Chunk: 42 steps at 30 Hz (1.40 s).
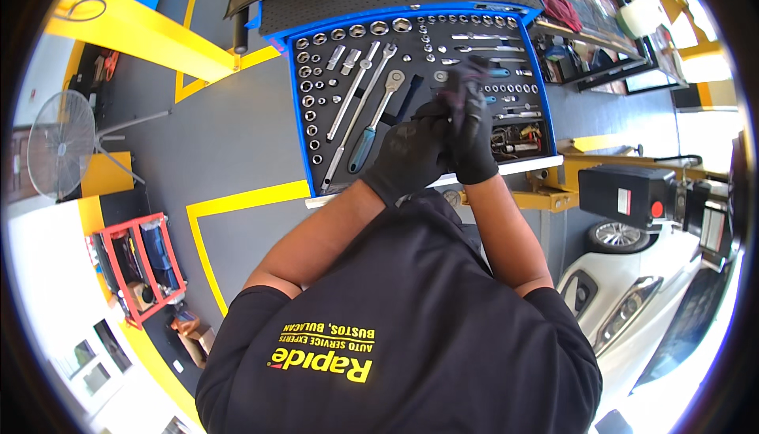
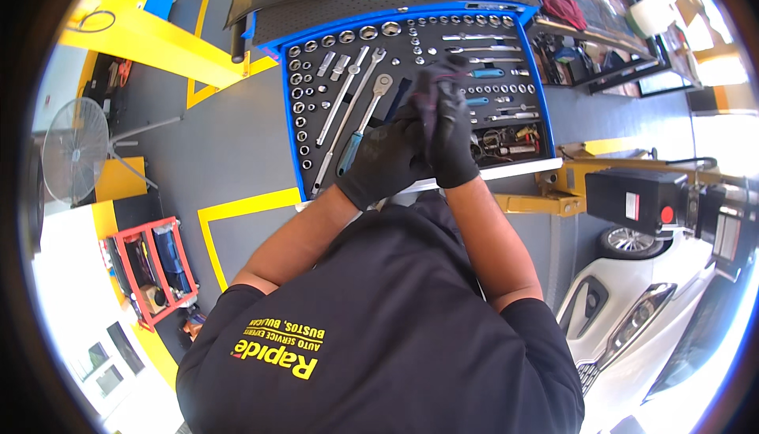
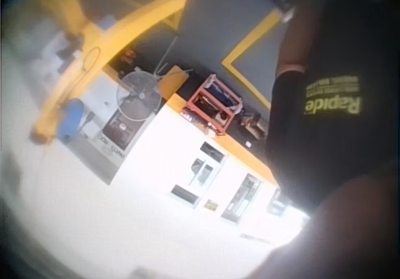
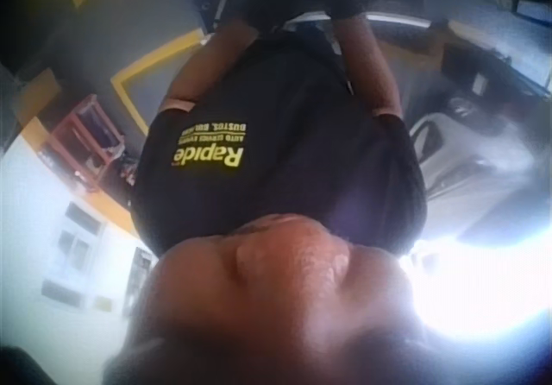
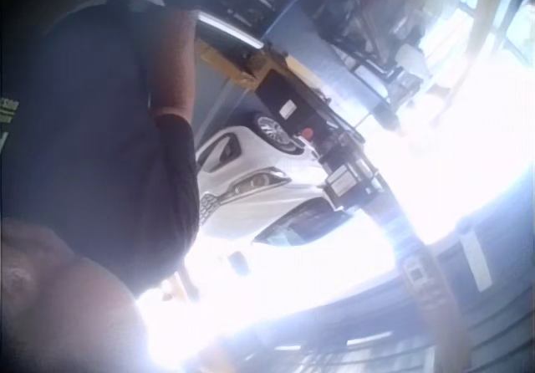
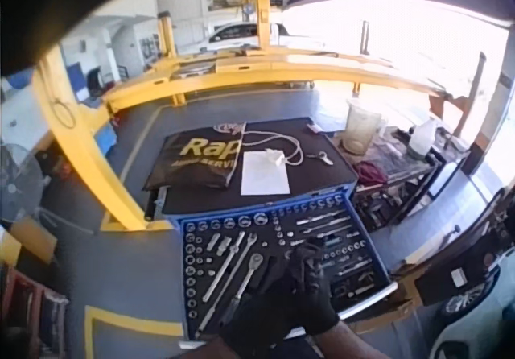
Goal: The person exits a white car, walks to a blue tool chest, and opens a drawer. They pick up and examine several sockets and a ratchet, then place them back. The person continues to handle various sockets and tools from the drawer, inspecting them before returning them.
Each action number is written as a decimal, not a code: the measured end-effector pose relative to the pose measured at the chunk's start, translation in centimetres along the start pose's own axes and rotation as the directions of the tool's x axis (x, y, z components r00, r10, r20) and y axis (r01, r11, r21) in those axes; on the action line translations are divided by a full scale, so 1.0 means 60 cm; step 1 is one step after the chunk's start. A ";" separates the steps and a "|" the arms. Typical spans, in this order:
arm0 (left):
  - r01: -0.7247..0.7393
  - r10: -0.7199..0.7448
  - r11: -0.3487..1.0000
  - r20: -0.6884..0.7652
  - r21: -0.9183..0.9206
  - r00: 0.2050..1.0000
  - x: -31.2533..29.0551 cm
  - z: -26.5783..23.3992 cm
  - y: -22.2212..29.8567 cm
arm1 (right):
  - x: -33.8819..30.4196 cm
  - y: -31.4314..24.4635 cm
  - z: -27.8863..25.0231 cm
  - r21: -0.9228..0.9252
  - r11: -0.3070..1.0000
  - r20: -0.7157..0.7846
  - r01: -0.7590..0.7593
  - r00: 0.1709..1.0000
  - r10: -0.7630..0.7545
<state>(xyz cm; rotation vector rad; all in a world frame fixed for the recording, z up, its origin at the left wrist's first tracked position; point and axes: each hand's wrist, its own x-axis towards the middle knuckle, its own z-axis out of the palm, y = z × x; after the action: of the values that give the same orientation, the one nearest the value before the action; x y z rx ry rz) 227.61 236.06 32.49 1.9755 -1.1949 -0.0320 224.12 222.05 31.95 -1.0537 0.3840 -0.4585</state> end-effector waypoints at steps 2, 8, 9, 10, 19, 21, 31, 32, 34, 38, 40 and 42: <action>0.093 -0.101 0.986 -0.056 -0.139 0.993 -0.011 -0.034 0.015 | 0.013 0.013 -0.028 -0.282 0.913 0.075 0.294 0.956 -0.284; 0.615 -0.382 0.502 0.482 -0.608 0.788 -0.077 -0.073 0.003 | 0.044 -0.062 -0.010 -0.795 -0.055 0.553 0.604 0.684 -0.476; 0.551 -0.333 0.398 0.444 -0.733 0.832 -0.085 -0.059 0.001 | 0.040 -0.087 0.006 -0.779 -0.071 0.553 0.623 0.629 -0.547; 0.586 -0.301 0.240 0.515 -0.774 0.803 -0.082 -0.076 0.014 | 0.049 -0.083 -0.010 -0.788 0.154 0.427 0.596 0.709 -0.562; 0.230 -0.231 0.945 0.020 -0.232 0.973 -0.052 -0.128 0.060 | 0.010 -0.048 0.011 -0.703 0.501 0.267 0.504 0.841 -0.471; 0.122 -0.127 0.991 -0.131 -0.048 0.983 -0.049 -0.119 0.056 | -0.019 -0.063 0.051 -0.729 0.447 0.290 0.519 0.825 -0.485; 0.513 -0.342 0.356 0.402 -0.781 0.850 -0.141 -0.163 0.074 | -0.001 -0.165 0.064 -0.543 0.590 0.254 0.598 0.786 -0.563; 0.612 -0.298 -0.022 0.589 -0.791 0.751 -0.141 -0.176 0.075 | 0.004 -0.165 0.067 -0.433 0.700 0.204 0.568 0.818 -0.538; 0.599 -0.165 -0.100 0.607 -0.794 0.777 -0.158 -0.192 0.064 | 0.007 -0.167 0.073 -0.191 0.852 0.151 0.488 0.872 -0.465; 0.504 -0.234 -0.113 0.516 -0.856 0.824 -0.173 -0.179 0.065 | -0.015 -0.160 0.112 0.169 0.946 0.212 0.277 0.927 -0.310; 0.556 -0.240 0.005 0.539 -0.831 0.807 -0.178 -0.191 0.064 | -0.046 -0.143 0.139 0.282 0.949 0.294 0.141 0.929 -0.226; 0.515 -0.281 0.237 0.450 -0.824 0.848 -0.175 -0.206 0.071 | -0.079 -0.121 0.162 0.346 0.938 0.384 0.012 0.910 -0.153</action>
<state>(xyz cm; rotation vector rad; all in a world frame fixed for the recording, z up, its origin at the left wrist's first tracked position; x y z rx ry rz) 223.69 250.66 39.74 1.1169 -0.4545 -1.0257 223.85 228.72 43.12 -0.8041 -0.1129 -0.3531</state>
